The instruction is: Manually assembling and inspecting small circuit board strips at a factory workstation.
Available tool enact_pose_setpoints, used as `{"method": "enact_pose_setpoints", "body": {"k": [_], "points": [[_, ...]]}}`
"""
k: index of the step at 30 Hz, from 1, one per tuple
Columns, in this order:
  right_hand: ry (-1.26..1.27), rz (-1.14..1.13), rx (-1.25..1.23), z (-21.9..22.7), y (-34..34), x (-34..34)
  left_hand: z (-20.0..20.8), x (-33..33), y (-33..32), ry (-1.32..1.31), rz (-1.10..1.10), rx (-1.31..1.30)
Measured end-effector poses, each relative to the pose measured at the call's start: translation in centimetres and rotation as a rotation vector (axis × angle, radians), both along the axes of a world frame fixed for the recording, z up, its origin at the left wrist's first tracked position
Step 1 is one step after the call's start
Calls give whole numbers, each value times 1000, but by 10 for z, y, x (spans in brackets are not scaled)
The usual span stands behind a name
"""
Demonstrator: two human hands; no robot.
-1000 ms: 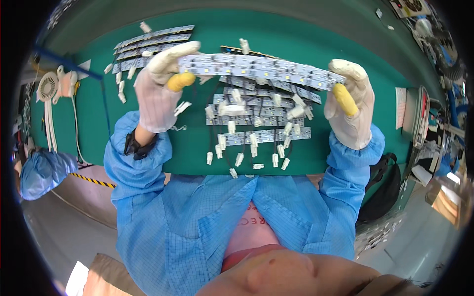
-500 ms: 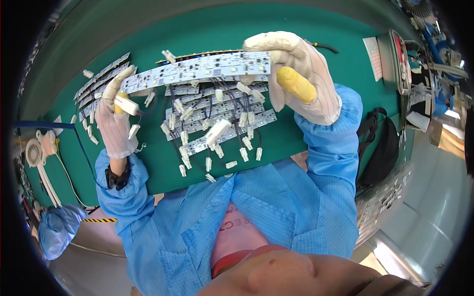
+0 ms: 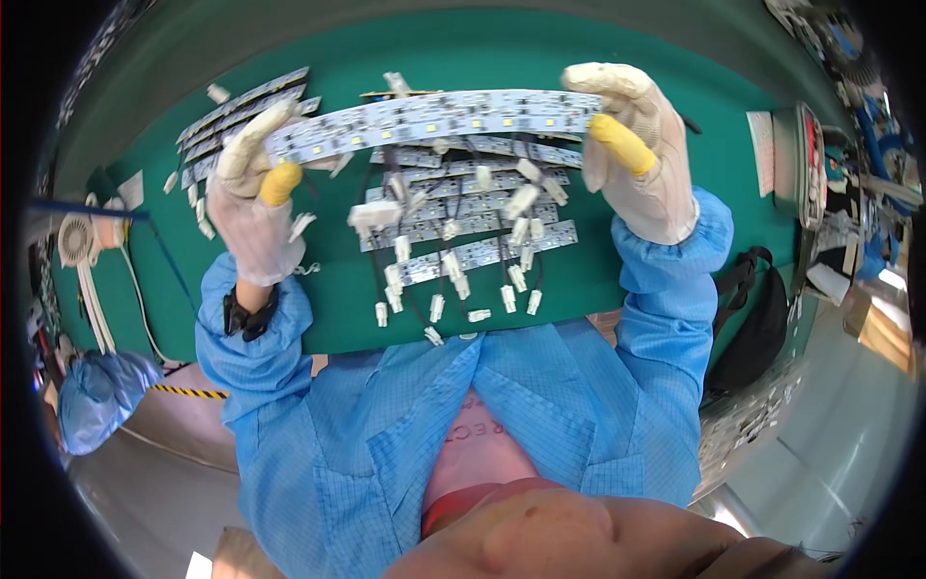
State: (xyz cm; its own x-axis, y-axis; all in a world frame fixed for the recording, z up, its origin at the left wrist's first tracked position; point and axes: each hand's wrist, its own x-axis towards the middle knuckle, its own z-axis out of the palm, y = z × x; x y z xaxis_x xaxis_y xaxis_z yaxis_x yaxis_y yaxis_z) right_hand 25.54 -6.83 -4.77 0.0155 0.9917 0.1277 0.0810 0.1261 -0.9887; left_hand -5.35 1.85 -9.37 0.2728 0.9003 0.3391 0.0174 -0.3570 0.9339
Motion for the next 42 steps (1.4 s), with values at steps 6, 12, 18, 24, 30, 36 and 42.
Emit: {"method": "enact_pose_setpoints", "body": {"k": [6, 12, 18, 24, 30, 36, 42], "points": [[-62, -51, 14, -11, 8, 3, 12, 11, -11, -249, -239, -50], [86, -29, -97, -10, 9, -1, 17, 8, -8, -87, -101, -36], [95, 72, -4, -12, 4, 1, 16, 9, 1, 72, 39, -121], [-25, -18, 30, -12, 7, -1, 16, 4, -5, -102, -158, -117], [28, -39, -87, -8, 3, -2, 14, 8, -5, -155, -132, -49], [-13, 68, 92, -11, 0, -3, 17, 12, 3, 148, 113, -26], [131, 207, -25, 6, -3, -6, 8, 9, 9, 238, 180, -111]]}}
